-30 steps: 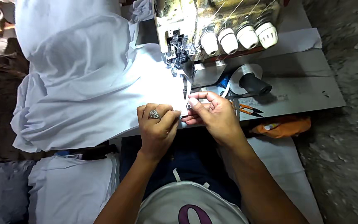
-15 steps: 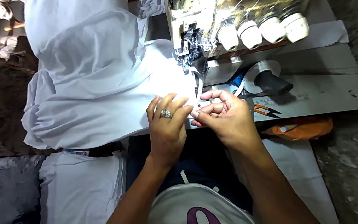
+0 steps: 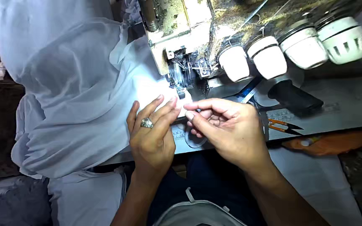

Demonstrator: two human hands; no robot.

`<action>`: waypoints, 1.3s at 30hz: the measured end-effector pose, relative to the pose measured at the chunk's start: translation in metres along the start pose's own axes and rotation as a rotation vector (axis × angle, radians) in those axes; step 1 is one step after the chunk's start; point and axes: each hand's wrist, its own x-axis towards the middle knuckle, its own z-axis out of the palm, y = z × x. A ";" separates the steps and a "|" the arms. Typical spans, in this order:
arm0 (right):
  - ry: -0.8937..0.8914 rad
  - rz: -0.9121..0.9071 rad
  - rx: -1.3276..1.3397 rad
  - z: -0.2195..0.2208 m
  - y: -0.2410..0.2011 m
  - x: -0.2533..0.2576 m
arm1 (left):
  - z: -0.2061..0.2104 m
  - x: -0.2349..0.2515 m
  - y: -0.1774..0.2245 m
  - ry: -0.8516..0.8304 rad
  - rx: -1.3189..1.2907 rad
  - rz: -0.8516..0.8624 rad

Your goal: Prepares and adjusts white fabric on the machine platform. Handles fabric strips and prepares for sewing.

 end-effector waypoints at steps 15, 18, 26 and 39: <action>-0.132 0.179 0.151 -0.004 0.007 -0.034 | -0.013 -0.024 0.031 -0.060 0.101 -0.146; -0.040 0.192 0.128 -0.004 0.017 -0.018 | 0.019 -0.031 0.046 -0.207 -0.102 -0.096; 0.148 0.094 0.099 -0.009 0.014 -0.024 | -0.025 -0.054 0.037 0.017 -0.110 -0.128; -0.162 -0.445 0.034 0.041 -0.091 -0.147 | -0.102 -0.108 0.067 0.074 -0.437 -0.095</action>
